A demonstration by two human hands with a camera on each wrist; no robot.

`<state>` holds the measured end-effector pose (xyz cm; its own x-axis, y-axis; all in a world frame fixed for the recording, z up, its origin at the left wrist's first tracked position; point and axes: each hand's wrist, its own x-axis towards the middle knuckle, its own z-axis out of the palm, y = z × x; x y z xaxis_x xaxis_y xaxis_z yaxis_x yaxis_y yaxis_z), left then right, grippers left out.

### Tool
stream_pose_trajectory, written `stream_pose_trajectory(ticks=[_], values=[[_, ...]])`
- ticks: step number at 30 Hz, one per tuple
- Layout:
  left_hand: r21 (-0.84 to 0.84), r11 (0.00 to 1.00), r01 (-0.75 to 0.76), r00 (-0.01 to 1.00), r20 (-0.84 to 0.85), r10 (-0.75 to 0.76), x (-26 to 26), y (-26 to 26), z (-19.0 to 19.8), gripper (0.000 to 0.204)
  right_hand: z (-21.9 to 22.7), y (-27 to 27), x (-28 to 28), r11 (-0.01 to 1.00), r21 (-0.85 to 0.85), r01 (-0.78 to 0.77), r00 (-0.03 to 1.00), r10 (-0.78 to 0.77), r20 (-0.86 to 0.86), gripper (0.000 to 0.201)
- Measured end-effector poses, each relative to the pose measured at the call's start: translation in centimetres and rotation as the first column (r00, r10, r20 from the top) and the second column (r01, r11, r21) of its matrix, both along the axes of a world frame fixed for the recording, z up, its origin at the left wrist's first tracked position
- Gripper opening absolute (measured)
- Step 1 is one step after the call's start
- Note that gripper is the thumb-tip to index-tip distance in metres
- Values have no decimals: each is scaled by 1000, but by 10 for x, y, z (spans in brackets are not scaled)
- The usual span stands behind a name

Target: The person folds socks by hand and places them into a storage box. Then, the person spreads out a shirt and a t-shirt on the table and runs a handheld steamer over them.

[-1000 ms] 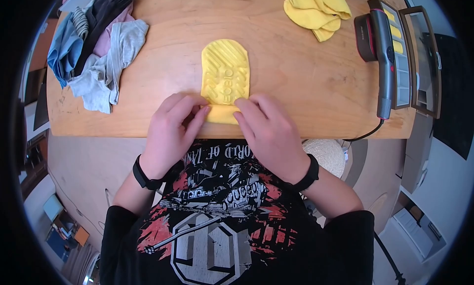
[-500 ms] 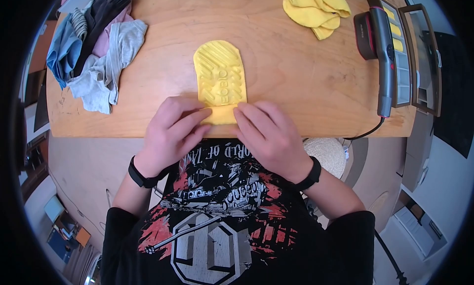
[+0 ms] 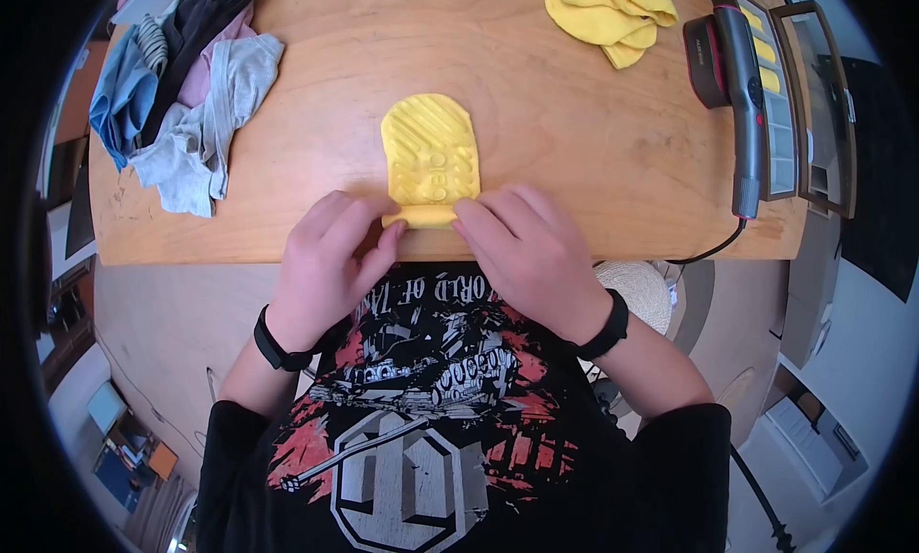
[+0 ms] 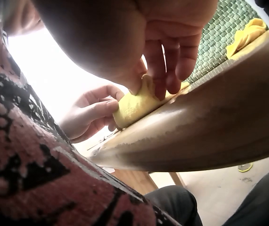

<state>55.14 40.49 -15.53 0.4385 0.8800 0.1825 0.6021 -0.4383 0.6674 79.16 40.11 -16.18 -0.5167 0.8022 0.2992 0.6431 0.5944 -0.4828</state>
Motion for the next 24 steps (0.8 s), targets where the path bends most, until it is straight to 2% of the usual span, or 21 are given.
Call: stream_pose_trajectory(ticks=[2,9,11,12,14,18,20,21,23,24], values=[[-79,992,-102,995,4,103,6,3,3,13,2,3,-7,995,3,99,995,-100,31,16],[-174,973,-151,988,6,154,7,12,-2,17,3,6,-11,978,-68,195,981,-193,30,16],[-405,885,-229,954,90,287,9,12,0,17,2,6,-13,946,-139,294,954,-299,-17,17],[-405,886,-228,954,90,286,10,13,4,17,2,4,-14,946,-138,295,954,-300,-17,17],[-521,818,-244,932,107,347,12,15,13,15,2,-1,-16,881,-319,349,910,-400,-111,19],[-497,836,-234,926,150,348,12,11,4,14,-2,0,-16,908,-256,332,914,-376,-150,15],[-396,896,-200,961,97,257,7,10,0,13,0,0,-12,925,-248,287,939,-323,-117,12],[-395,897,-200,961,98,258,6,10,0,13,0,2,-9,925,-248,287,939,-322,-118,12],[-87,990,-107,993,48,111,1,10,-1,19,-2,8,-1,995,55,88,996,-87,-27,15],[-87,990,-107,993,48,111,-2,10,-4,19,-5,8,2,995,55,88,996,-87,-27,15]])
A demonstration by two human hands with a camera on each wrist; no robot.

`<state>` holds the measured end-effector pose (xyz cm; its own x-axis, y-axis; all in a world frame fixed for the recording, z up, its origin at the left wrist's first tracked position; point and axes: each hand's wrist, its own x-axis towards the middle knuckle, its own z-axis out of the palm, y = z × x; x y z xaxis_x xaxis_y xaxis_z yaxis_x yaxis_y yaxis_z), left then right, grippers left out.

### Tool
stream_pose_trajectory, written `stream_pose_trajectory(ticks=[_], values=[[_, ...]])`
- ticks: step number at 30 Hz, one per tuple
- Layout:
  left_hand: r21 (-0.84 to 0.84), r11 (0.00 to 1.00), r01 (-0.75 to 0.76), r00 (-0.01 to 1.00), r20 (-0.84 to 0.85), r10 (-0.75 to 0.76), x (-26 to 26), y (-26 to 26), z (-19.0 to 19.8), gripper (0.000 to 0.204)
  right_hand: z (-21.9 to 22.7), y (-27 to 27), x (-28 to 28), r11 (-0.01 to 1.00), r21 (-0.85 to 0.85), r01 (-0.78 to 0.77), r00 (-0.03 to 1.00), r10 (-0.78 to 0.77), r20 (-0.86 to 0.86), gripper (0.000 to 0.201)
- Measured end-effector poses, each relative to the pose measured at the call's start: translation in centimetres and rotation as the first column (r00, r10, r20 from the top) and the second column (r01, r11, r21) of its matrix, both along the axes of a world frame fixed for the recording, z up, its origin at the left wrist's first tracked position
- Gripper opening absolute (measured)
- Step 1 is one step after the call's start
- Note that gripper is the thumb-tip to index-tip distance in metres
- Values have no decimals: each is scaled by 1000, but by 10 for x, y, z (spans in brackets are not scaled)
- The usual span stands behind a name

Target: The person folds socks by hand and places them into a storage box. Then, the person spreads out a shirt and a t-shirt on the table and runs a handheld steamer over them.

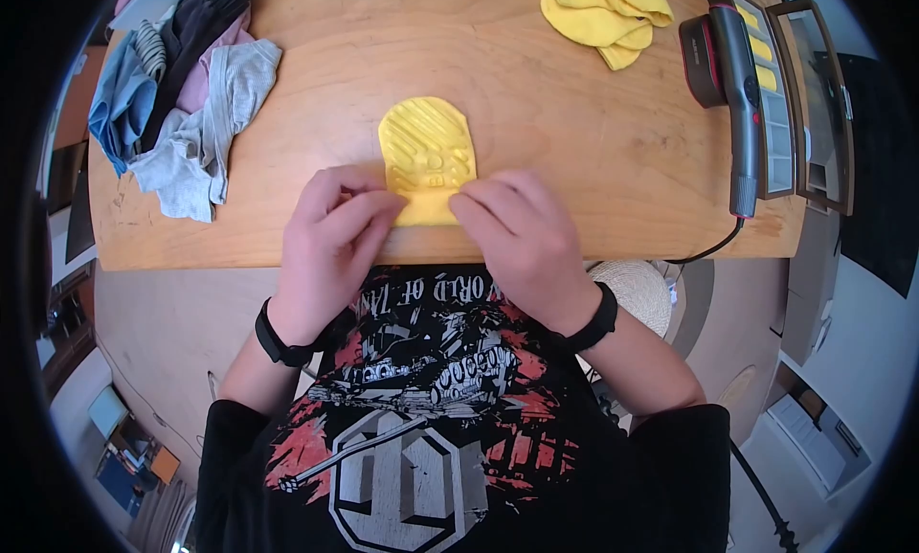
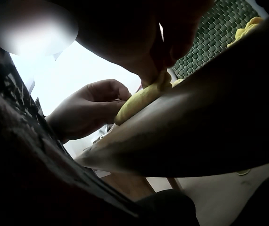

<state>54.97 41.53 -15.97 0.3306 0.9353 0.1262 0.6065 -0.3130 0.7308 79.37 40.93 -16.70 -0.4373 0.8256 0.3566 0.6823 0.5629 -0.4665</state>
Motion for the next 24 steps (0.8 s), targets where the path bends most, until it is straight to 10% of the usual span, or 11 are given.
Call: stream_pose_trajectory(ticks=[9,24], values=[[134,940,314,949,-55,-310,-13,-11,-3,30,8,-24,9,979,-17,-202,966,202,158,34],[-316,947,-56,984,141,105,12,0,9,16,17,6,-4,959,-284,12,1000,-7,19,18]])
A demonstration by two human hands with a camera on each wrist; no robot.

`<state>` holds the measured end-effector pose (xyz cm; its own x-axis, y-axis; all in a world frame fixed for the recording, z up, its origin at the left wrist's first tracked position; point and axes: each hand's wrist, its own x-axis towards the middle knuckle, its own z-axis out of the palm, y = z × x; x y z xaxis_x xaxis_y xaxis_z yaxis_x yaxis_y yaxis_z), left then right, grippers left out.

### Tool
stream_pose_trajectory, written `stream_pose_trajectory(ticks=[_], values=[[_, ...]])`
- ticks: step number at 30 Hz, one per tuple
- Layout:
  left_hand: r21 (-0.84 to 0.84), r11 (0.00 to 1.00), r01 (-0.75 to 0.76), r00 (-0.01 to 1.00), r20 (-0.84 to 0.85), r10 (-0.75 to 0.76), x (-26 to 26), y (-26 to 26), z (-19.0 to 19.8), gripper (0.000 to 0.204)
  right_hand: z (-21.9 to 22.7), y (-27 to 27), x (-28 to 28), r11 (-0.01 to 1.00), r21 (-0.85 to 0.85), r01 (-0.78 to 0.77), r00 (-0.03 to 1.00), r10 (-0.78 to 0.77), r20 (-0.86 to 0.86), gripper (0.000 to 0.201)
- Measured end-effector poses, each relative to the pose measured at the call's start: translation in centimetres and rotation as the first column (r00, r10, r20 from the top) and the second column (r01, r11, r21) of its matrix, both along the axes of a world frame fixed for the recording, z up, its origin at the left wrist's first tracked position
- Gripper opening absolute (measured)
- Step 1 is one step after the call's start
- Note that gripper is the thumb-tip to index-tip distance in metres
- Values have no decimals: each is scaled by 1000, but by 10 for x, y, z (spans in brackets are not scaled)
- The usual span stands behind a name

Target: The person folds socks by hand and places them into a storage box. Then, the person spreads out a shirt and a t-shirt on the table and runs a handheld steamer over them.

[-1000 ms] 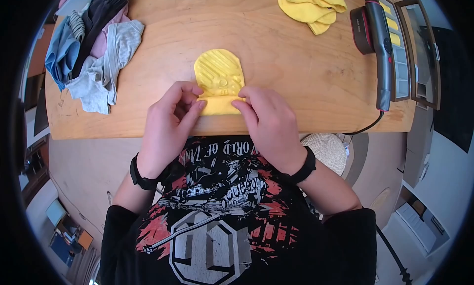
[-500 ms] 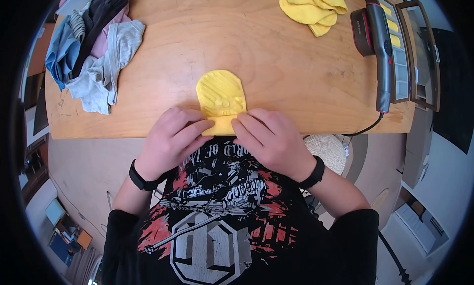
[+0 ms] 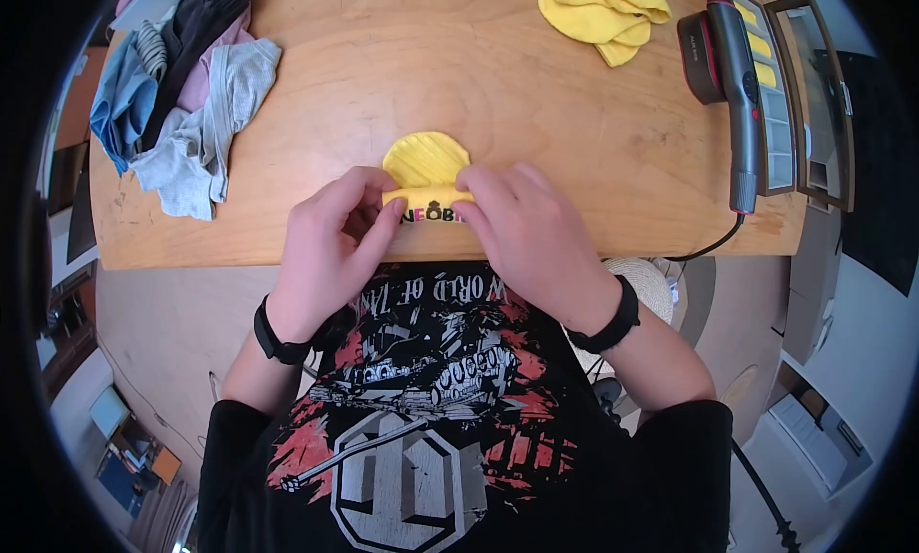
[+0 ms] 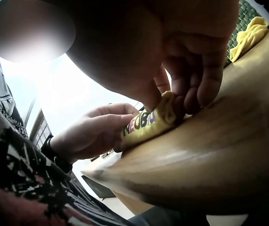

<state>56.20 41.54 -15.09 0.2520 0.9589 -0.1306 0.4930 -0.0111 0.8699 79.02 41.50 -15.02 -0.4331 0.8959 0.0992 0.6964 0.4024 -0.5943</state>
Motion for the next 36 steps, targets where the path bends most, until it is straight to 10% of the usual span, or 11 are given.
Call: stream_pose_trajectory(ticks=[12,14,23,36], values=[[84,993,-88,986,-136,99,6,2,-3,11,9,8,-4,992,-26,123,990,-121,70,11],[290,956,29,988,-151,16,1,0,-9,13,-3,3,-1,972,234,-7,999,-1,38,9],[475,830,291,951,-241,-195,-16,1,-17,22,-13,-5,7,926,348,-148,988,125,86,37],[448,842,300,952,-201,-232,-12,-12,-11,30,16,-10,-2,966,155,-207,946,156,285,30]])
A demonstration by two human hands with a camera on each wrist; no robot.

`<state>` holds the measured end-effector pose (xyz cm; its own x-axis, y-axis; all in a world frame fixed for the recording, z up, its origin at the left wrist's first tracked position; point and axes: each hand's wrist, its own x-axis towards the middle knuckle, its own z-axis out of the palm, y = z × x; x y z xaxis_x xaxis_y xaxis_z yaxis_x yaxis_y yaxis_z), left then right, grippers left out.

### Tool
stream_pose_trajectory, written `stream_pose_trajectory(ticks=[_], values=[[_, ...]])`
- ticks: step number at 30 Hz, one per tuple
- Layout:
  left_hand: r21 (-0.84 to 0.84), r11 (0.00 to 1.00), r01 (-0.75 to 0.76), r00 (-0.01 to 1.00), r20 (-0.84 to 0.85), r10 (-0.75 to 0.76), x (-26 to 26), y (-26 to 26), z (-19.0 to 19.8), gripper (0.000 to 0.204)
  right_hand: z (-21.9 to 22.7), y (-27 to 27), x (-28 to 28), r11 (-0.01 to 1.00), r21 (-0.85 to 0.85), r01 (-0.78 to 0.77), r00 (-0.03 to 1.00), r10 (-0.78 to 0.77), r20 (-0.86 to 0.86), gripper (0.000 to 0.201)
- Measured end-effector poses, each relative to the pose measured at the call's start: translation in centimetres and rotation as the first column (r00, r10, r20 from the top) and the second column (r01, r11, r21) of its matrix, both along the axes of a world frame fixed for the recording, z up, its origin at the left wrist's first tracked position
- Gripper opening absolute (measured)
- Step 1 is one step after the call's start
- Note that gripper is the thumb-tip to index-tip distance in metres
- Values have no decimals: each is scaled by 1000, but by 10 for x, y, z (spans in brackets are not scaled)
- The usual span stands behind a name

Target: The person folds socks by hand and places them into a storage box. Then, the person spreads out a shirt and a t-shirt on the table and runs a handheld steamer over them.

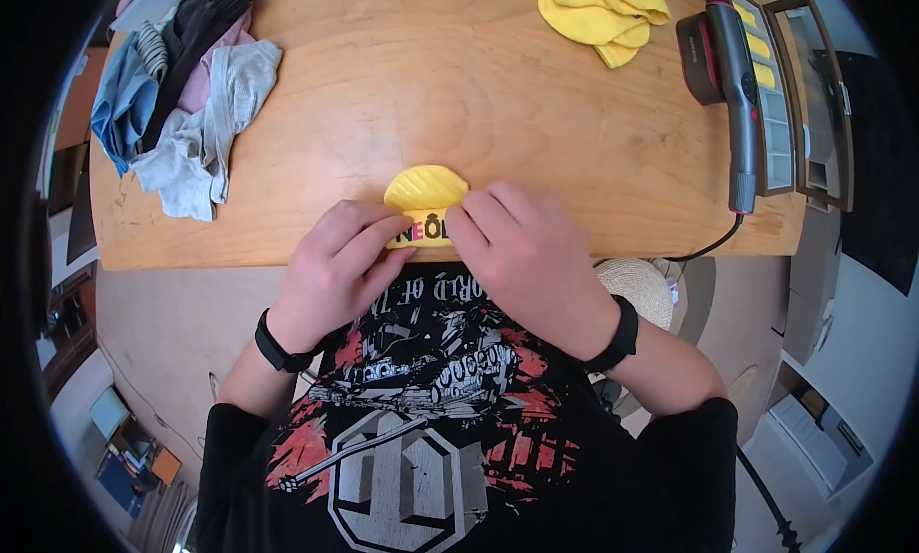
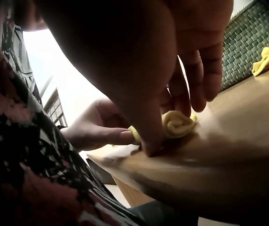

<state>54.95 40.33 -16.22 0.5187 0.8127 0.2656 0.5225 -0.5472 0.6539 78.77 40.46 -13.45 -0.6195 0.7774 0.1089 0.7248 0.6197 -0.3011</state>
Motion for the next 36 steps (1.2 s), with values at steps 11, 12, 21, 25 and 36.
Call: stream_pose_trajectory(ticks=[11,12,21,25,36], values=[[-369,875,-315,940,6,341,13,11,8,18,-5,23,-5,919,-303,254,951,-294,-95,25],[-368,876,-313,941,6,339,13,14,7,18,-5,26,-6,918,-302,256,950,-296,-95,25],[-361,888,-287,953,-14,302,9,31,9,21,-10,51,-3,917,-351,190,943,-270,-196,26],[-230,956,-182,983,-50,175,6,28,8,18,-12,45,-3,974,-225,5,950,-75,-302,24],[-241,970,-41,999,-6,40,1,35,11,10,-8,19,-15,690,-724,14,827,-414,-379,17]])
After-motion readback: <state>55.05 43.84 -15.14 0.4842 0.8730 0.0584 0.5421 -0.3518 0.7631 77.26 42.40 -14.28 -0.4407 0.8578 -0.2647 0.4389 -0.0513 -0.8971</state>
